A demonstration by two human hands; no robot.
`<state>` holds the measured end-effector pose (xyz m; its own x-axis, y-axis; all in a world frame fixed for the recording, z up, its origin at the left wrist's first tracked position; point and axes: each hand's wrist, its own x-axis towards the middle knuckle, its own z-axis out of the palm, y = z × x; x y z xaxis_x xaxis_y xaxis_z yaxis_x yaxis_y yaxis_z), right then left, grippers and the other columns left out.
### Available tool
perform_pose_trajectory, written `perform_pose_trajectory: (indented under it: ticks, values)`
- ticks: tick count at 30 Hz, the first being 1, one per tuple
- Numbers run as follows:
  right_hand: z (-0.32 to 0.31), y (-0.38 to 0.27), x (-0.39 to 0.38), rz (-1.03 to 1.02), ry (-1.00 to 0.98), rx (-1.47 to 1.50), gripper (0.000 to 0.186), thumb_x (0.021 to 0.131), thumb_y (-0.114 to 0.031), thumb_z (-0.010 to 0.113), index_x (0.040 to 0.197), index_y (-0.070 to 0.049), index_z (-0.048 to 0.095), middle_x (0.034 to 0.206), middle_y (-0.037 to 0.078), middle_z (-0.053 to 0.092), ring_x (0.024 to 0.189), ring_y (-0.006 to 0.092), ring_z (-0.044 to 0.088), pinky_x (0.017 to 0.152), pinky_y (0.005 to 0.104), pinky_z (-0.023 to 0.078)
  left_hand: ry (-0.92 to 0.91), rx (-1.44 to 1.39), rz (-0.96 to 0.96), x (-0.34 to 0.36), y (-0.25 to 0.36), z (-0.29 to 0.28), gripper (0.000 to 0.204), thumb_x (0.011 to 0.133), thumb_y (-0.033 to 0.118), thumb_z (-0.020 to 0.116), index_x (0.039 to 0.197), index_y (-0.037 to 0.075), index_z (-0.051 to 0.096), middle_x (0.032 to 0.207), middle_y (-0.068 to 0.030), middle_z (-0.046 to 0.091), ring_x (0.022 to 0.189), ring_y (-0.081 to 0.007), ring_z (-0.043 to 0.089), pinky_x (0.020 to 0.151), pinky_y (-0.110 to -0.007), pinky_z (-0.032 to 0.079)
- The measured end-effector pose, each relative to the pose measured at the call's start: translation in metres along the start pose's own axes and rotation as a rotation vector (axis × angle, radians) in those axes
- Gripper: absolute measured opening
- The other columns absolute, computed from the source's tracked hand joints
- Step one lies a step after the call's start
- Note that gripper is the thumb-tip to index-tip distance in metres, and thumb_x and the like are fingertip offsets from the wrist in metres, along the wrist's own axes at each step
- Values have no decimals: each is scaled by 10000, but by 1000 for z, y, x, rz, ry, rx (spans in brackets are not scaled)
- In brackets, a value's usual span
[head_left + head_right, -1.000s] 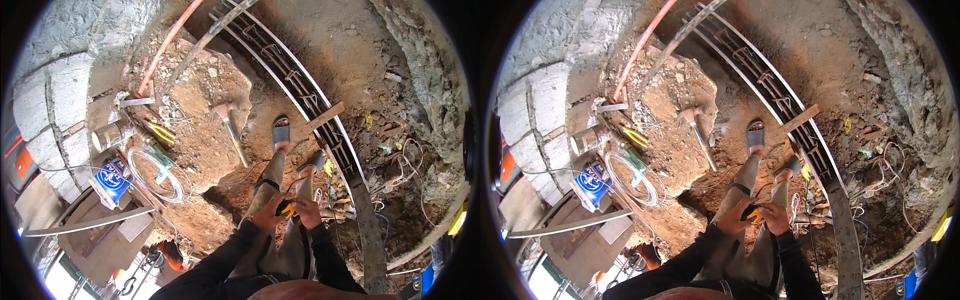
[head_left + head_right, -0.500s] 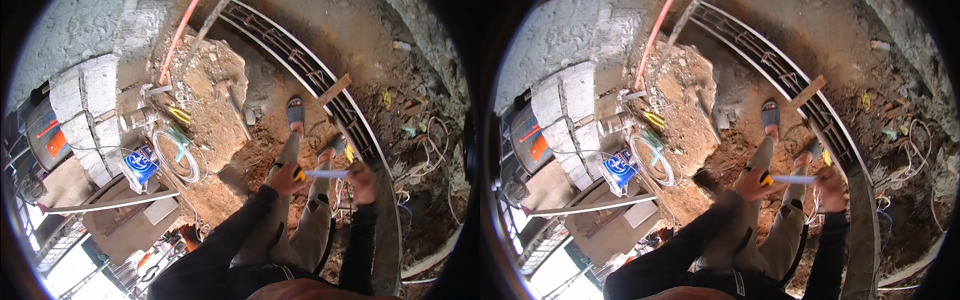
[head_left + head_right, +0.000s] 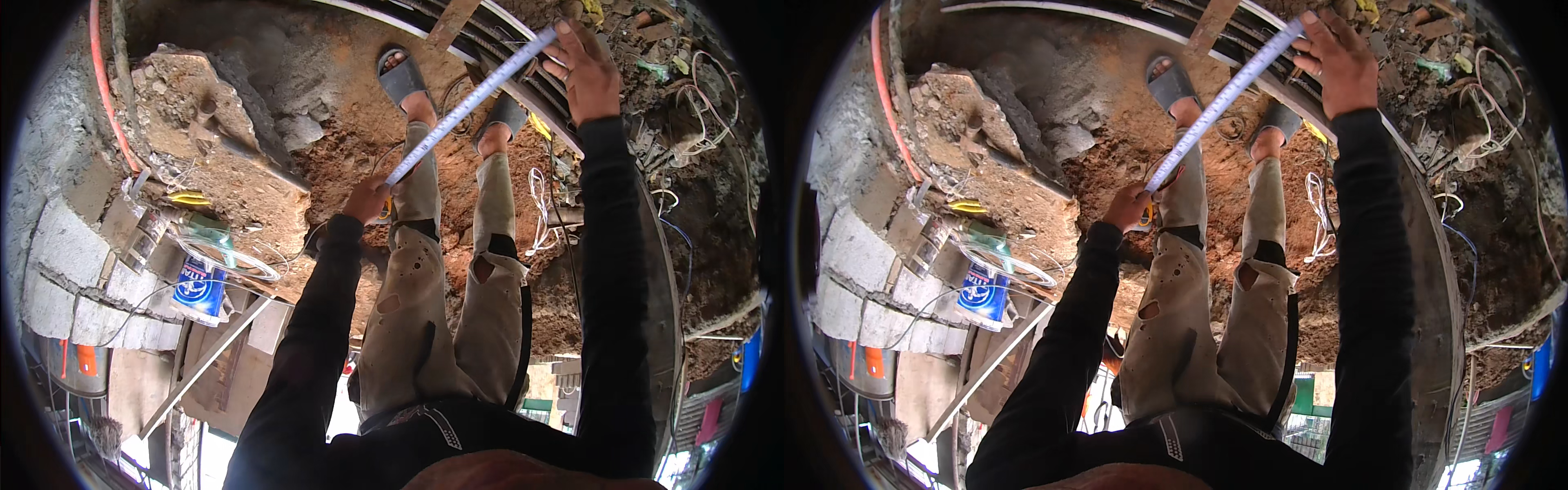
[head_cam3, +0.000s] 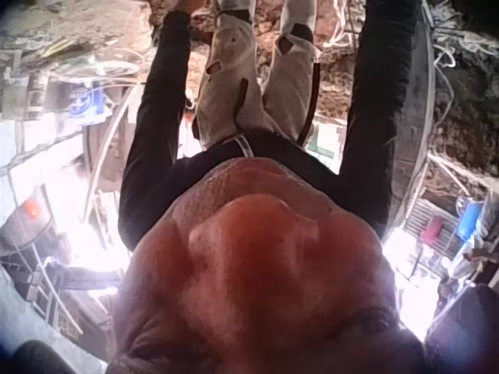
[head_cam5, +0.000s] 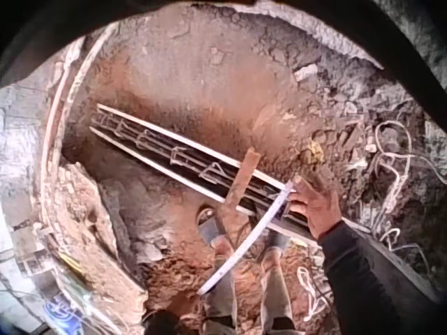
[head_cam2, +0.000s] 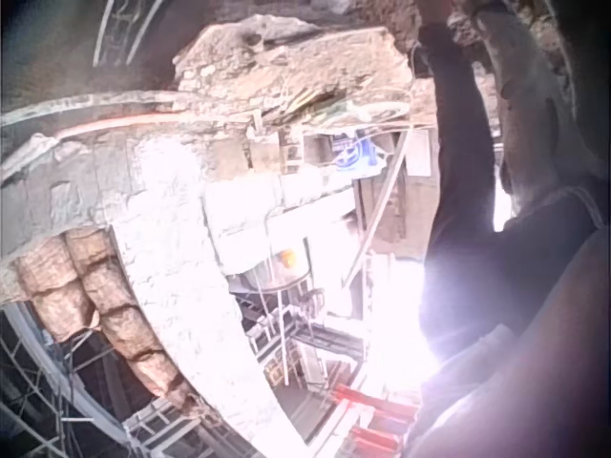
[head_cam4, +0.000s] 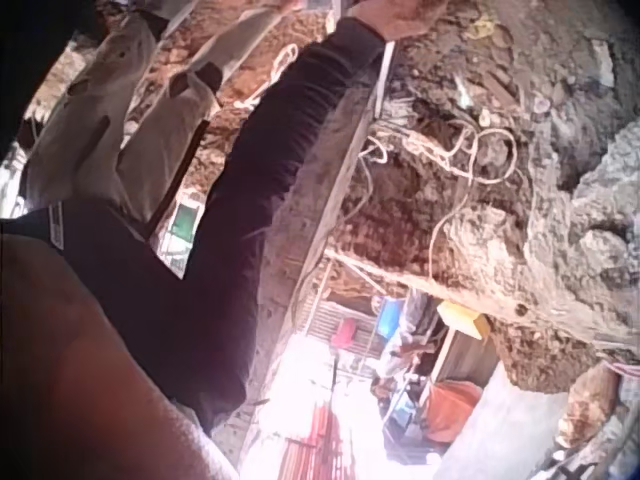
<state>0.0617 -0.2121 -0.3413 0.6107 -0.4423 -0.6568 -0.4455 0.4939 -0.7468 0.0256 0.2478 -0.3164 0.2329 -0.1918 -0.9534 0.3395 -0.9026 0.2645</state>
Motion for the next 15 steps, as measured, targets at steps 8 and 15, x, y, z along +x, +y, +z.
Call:
perform_pose_trajectory:
  ticks: [8,15]
  values:
    - [9,121,-239,291,-242,-916,419,864,-316,713,1166,-40,622,1144,167,613,1008,340,646,833,444,538,14,-56,-139,82,-58,18,267,1005,239,515,993,46,699,664,-54,553,585,-156,495,574,-379,399]
    - [-5,107,-306,376,-438,-1310,583,827,-332,715,1312,-50,555,1336,209,514,1239,408,469,1029,533,381,-96,-106,-197,110,-82,29,290,999,253,509,1012,35,699,683,-116,597,609,-235,560,614,-401,437]
